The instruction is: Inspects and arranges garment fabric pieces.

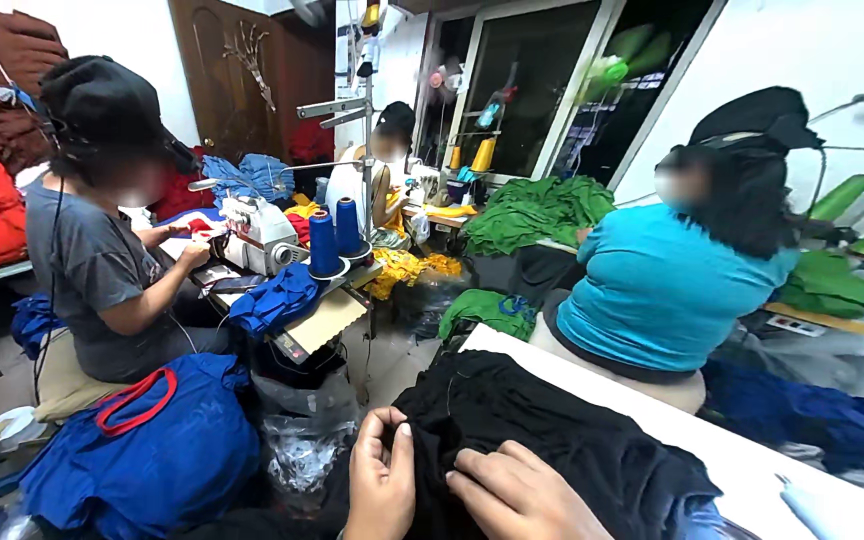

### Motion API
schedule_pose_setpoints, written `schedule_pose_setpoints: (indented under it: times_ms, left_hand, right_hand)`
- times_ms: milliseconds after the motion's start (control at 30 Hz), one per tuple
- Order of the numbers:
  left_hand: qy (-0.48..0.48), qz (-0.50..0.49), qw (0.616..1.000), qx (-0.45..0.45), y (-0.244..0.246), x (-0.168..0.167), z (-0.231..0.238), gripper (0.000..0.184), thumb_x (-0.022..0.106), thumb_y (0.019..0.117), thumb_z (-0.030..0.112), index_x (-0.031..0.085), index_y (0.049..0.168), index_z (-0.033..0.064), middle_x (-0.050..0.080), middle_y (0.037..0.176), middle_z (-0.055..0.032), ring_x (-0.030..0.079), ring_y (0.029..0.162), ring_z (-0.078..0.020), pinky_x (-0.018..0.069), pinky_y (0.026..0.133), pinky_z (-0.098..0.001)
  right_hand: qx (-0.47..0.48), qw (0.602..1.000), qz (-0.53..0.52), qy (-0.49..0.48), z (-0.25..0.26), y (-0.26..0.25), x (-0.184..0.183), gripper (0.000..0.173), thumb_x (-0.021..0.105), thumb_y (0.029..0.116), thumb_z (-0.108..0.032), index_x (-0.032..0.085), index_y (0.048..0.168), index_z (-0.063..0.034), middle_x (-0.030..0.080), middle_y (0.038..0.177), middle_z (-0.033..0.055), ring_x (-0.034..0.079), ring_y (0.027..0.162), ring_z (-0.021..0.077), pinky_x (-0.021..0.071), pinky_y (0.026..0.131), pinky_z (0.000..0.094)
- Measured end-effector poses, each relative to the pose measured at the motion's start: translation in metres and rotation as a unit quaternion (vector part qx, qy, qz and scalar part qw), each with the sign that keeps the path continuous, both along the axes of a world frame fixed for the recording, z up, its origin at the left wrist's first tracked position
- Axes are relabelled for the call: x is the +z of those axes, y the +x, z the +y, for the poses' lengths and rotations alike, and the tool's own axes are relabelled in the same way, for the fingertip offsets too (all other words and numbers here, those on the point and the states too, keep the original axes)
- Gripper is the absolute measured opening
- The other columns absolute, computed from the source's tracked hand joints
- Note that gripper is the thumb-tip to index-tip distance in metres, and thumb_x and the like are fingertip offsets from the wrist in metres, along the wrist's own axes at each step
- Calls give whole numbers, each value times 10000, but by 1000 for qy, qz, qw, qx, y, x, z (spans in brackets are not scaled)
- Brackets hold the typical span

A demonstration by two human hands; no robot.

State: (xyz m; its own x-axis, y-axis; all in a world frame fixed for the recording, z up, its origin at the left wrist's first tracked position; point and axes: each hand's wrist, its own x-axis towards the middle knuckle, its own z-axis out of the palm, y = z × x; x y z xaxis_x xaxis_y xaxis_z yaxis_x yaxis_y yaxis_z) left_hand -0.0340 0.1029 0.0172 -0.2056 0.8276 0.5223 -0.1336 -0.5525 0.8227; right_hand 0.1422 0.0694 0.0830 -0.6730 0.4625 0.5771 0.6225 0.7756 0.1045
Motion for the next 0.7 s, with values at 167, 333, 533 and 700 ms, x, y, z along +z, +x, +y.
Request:
schedule_pose_setpoints:
  times_ms: [167,333,533,700]
  left_hand:
    - [10,6,999,48,-1,-6,3,163,494,1021,39,617,1098,-36,680,1031,-81,667,966,-97,570,870,-246]
    - [37,-66,997,-11,12,-2,-5,197,386,1060,34,561,1095,-48,703,1133,-161,683,1096,-238,559,988,-388]
    - [-66,-225,960,-150,18,11,-20,238,312,1087,48,516,1168,-47,706,1007,-158,730,929,-233,611,889,-400]
    - [-69,-245,939,-231,14,12,-21,213,359,1087,74,555,1126,2,672,906,-87,698,853,-184,598,862,-372]
  right_hand:
    - [71,977,140,-141,-6,21,6,91,638,965,-123,698,957,-55,735,995,91,695,967,174,562,879,318]
    - [-5,971,161,-176,-14,42,13,169,634,982,-117,733,1090,-33,716,965,112,682,939,172,570,869,306]
    - [-92,959,210,-169,-17,41,1,169,664,989,-176,735,1039,-31,698,921,100,664,863,128,562,790,239]
    - [-133,959,179,-173,-24,34,-4,181,659,965,-145,744,1076,-31,661,881,122,649,808,216,569,750,329]
